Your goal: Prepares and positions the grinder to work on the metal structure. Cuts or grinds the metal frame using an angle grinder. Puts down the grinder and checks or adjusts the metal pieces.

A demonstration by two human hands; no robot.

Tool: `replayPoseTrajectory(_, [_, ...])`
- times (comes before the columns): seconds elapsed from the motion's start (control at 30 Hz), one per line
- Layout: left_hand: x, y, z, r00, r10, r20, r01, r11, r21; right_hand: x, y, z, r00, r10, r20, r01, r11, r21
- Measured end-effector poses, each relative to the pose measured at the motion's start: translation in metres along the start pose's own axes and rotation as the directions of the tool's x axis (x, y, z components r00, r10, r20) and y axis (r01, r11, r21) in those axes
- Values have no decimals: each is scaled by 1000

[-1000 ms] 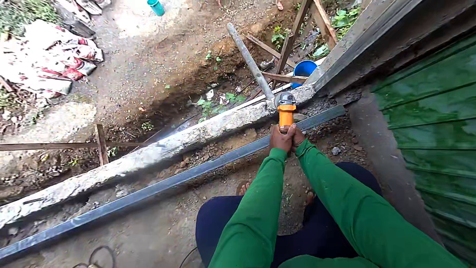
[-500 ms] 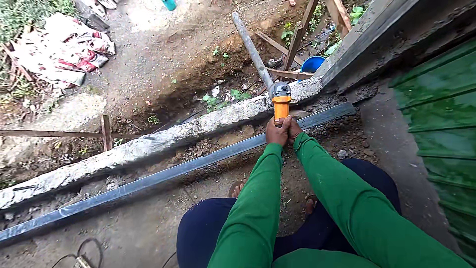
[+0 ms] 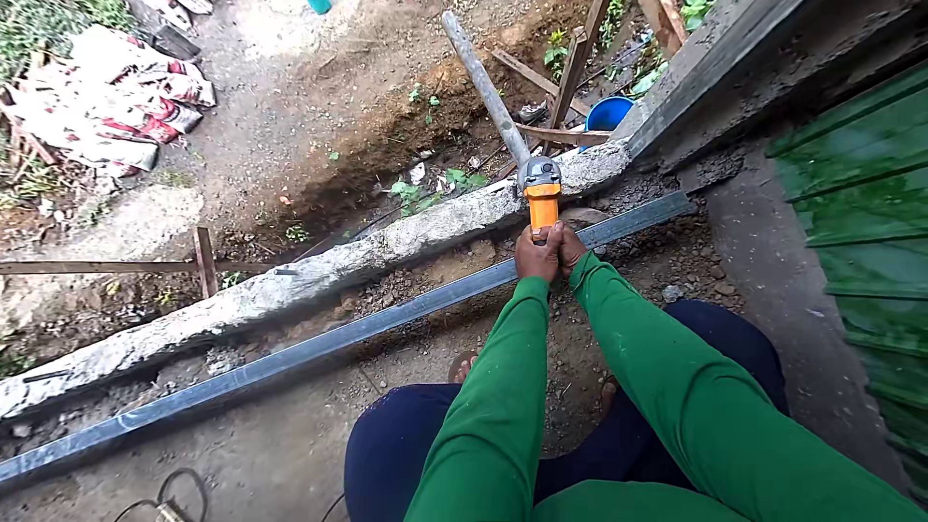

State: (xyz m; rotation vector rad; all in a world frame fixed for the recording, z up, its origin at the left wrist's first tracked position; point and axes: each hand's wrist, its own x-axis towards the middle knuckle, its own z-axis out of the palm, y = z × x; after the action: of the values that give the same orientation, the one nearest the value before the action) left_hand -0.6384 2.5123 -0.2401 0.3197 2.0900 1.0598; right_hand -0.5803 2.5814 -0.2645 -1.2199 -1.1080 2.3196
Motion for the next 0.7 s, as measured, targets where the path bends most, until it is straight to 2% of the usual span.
replayPoseTrajectory(0.7, [1, 1, 0, 1000, 7, -12, -7, 999, -40, 2, -3, 2, 1000, -15, 26, 13, 999, 52])
